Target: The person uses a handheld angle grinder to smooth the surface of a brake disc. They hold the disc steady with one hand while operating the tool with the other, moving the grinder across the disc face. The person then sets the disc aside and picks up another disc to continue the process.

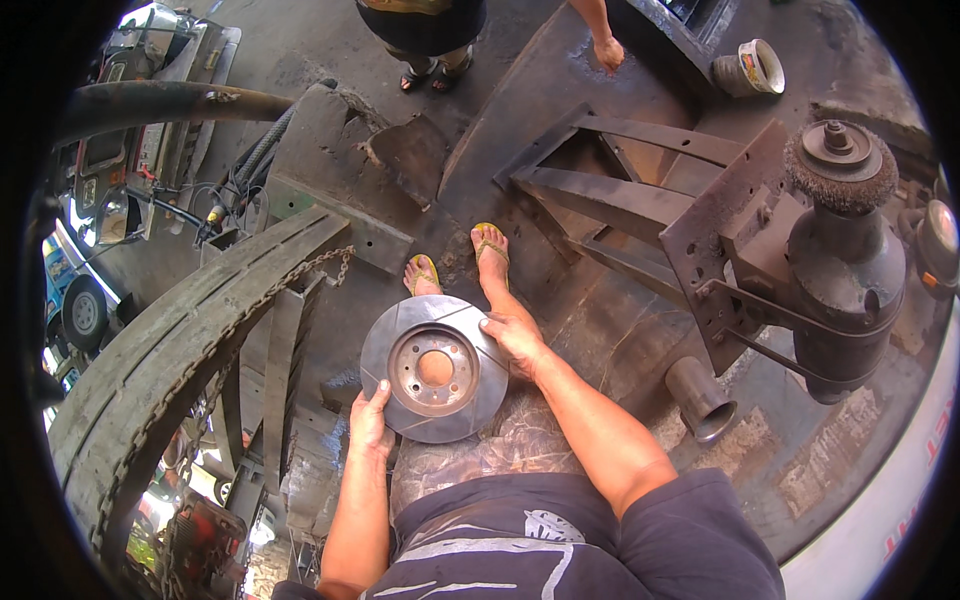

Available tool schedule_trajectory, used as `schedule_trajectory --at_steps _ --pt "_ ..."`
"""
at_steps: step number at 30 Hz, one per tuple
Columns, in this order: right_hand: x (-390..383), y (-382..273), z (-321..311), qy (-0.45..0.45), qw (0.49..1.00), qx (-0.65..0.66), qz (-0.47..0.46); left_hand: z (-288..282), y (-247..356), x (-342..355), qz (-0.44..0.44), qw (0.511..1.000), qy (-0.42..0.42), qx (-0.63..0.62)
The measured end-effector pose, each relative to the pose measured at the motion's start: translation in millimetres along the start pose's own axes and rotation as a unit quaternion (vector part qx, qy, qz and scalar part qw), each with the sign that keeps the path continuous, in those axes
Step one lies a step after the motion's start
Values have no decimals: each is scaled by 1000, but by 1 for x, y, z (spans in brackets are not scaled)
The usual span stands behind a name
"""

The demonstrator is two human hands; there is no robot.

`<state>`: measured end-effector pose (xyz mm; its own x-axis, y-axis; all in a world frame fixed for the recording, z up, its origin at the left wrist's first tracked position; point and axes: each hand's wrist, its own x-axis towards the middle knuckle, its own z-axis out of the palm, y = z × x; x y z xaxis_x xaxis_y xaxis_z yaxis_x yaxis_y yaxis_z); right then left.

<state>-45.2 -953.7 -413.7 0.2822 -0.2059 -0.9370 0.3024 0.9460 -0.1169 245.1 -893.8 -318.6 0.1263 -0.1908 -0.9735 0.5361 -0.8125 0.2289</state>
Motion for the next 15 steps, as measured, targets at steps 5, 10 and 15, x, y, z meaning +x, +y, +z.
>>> schedule_trajectory --at_steps 5,10,15 --pt "-6 -8 -4 -41 999 -24 16 -2 0 1 -20 999 4 -26" --pt "-4 -5 2 7 1000 -26 8 -2 -3 1 0 1000 -2 -17" --pt "8 -4 19 161 961 -226 -2 -6 -13 4 56 998 -5 25"
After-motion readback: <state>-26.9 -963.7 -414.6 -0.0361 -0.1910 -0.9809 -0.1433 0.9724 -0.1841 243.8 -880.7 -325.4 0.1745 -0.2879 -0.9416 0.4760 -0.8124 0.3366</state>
